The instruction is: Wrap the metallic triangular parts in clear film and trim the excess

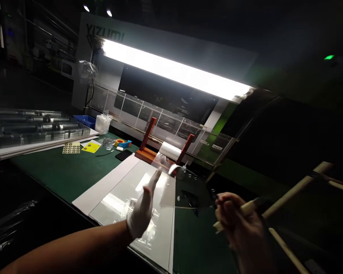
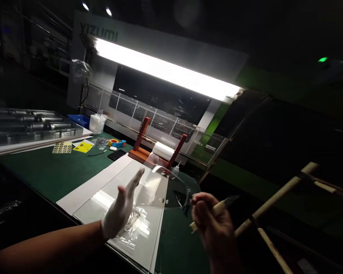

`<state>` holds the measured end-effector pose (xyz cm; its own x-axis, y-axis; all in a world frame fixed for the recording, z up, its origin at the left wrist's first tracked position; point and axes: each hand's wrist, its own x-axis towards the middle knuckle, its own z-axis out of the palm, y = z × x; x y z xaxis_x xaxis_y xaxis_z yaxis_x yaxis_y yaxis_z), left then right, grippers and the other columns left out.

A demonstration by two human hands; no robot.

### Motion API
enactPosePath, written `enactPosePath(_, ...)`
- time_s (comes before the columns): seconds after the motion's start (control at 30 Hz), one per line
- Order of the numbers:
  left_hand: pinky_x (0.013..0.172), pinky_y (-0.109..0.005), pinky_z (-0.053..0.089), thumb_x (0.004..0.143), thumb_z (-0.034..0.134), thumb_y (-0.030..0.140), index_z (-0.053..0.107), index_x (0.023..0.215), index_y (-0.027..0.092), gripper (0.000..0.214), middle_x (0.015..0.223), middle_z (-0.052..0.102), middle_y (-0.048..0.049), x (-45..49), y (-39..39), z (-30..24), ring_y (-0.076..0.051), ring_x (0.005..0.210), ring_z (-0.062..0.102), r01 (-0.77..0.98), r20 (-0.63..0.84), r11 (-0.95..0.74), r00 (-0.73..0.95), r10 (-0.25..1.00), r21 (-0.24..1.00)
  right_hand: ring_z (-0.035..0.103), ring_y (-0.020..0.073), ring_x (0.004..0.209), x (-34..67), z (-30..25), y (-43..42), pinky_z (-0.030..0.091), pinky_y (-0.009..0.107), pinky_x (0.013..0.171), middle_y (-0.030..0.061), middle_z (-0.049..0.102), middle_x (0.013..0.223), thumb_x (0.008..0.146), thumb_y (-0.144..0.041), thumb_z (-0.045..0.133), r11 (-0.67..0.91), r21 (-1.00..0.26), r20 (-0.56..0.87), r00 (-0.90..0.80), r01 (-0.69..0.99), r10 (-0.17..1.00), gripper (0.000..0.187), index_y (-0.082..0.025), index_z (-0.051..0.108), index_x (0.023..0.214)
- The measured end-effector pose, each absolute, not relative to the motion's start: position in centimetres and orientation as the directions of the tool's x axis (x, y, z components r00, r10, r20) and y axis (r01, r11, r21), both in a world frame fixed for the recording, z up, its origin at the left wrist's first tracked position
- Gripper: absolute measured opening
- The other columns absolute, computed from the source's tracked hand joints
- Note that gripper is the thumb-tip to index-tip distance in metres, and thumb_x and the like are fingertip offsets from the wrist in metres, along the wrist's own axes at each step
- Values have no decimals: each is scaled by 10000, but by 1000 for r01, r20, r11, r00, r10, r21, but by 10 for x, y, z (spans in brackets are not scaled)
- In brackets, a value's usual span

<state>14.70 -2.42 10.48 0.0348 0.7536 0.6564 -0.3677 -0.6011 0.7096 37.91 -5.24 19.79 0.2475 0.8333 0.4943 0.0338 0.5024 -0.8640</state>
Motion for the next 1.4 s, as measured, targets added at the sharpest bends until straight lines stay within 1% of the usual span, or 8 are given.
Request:
enactPosePath(0.1,1263,-493,131,932,-47,701,292,1571,301,827,1647,273,-17,152,-16,141,-260,1544,153,-554,666,-518,90,741,651,373,40,393,351,164,-53,310,180,352,35,638,699,653,-490,876,451,-885,430,166,-116,887,305,-247,732,766)
enactPosePath(0.23,1278,-476,35,948,62,720,338,1556,293,792,1671,189,15,144,-25,143,-263,1558,7,-748,665,-377,113,738,547,403,48,409,349,143,-60,358,171,368,21,630,670,720,-463,843,431,-892,406,179,-138,896,257,-258,736,831)
enactPosePath(0.43,1271,-487,31,941,31,729,332,1559,270,826,1675,176,-4,136,-29,128,-265,1554,-39,-775,571,-269,141,809,572,637,136,588,349,132,-71,533,218,470,58,726,832,690,-398,888,386,-922,358,304,-36,883,317,-273,745,944)
enactPosePath(0.6,1272,-479,13,933,69,750,361,1549,240,851,1665,215,-21,130,-24,122,-290,1553,-9,-789,503,-205,148,851,580,689,193,652,336,130,-72,547,244,449,72,739,826,667,-425,899,366,-928,365,353,67,862,346,-239,741,912)
enactPosePath(0.8,1275,-456,0,964,144,723,410,1526,199,813,1635,295,-50,125,-18,115,-291,1551,53,-818,404,-115,152,902,563,575,107,484,327,127,-65,423,183,374,79,739,787,681,-392,900,351,-935,346,359,51,867,368,-202,741,953)
enactPosePath(1.1,1267,-410,78,933,95,757,439,1507,270,828,1644,278,2,117,-20,119,-251,1557,37,-771,376,-165,104,921,615,565,103,504,319,118,-54,426,179,392,90,728,772,676,-405,902,309,-950,305,364,51,880,377,-187,770,954)
enactPosePath(1.33,1264,-366,27,895,128,806,335,1560,234,901,1645,275,-30,111,-23,112,-225,1555,-19,-753,352,-159,102,930,638,478,48,451,311,106,-46,373,149,404,59,685,695,667,-420,904,255,-965,225,317,-56,921,371,-195,776,933)
enactPosePath(1.4,1266,-402,38,838,188,868,296,1572,265,957,1650,263,-30,110,-26,109,-257,1553,-23,-771,319,-114,120,940,627,473,42,457,308,102,-44,370,143,412,59,680,695,658,-415,909,226,-969,187,301,-100,935,375,-188,775,925)
